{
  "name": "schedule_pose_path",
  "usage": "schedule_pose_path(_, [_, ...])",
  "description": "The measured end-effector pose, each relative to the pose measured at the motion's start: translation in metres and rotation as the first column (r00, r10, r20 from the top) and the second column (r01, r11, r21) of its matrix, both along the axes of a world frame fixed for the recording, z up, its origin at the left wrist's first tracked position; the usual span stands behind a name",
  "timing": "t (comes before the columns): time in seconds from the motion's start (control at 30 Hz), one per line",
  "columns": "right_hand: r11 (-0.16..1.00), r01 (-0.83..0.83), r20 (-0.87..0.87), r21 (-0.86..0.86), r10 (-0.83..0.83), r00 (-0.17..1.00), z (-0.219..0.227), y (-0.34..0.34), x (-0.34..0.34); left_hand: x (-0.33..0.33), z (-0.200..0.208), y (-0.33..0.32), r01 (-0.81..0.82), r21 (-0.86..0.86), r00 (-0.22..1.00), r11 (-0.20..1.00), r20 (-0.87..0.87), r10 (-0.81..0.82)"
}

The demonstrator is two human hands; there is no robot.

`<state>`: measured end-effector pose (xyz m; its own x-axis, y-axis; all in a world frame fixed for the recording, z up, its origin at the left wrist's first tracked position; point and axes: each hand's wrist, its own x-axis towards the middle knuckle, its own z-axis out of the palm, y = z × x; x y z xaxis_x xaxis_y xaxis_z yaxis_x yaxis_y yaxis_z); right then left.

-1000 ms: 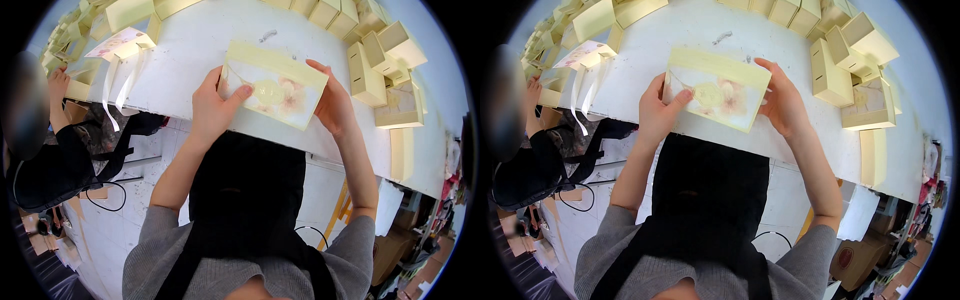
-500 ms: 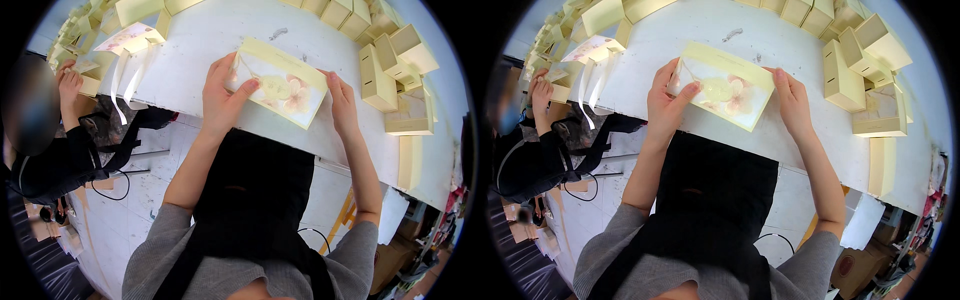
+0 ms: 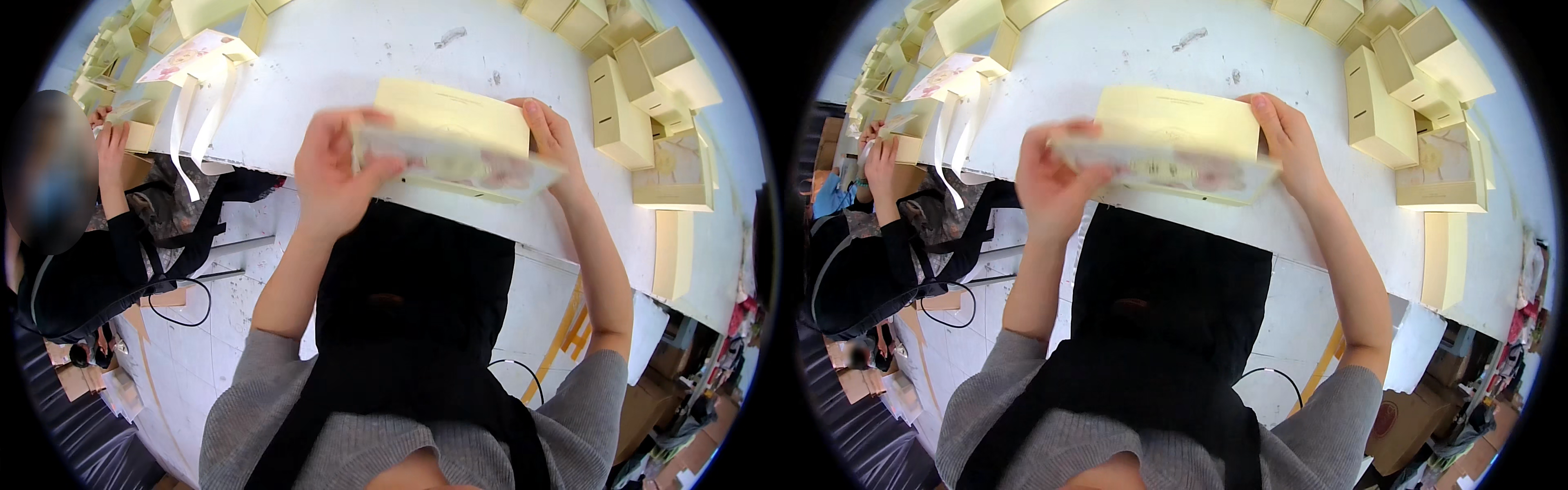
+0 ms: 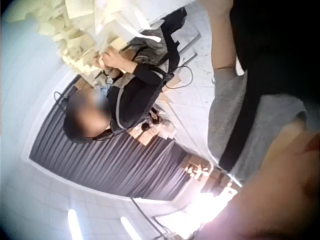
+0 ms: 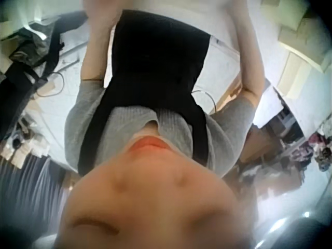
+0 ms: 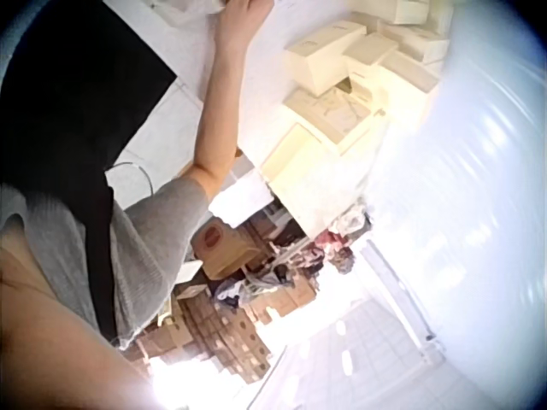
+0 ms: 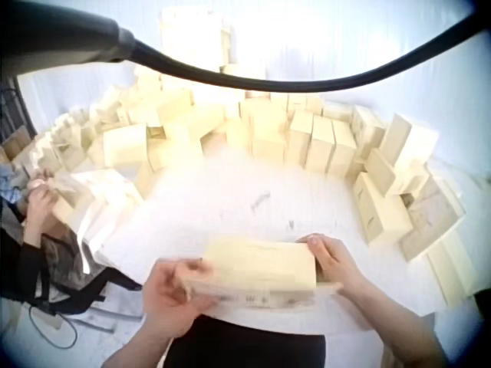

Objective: The person assembles small cream-colored boxes by folding flaps, inserting white ribbons through slots, and closing the lids. The person repeatedly handles boxes and ribbons, placing finished units on the table.

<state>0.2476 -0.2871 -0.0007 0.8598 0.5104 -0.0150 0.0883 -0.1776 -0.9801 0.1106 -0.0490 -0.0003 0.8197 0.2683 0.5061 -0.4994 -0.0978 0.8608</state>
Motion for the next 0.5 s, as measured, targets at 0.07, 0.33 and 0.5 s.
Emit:
schedule_pose_path(0.07, [0.984,0.030,0.173,-0.176,0.001,0.985,0.002,0.002,0.002,-0.018,0.010,0.005,-0.093,0.495,0.983,0.864,0.184,0.001])
schedule_pose_path(0.33, [0.789,-0.114,0.744,-0.604,0.610,0.273,0.035,0.026,-0.027,-0.053,-0.001,0.008,-0.233,0.723,0.910,0.650,0.398,-0.117])
schedule_pose_path(0.5, [0.636,-0.052,0.602,-0.770,0.750,0.275,0.047,0.025,-0.032,-0.062,-0.029,0.007,-0.268,0.765,0.897,0.585,0.420,-0.138])
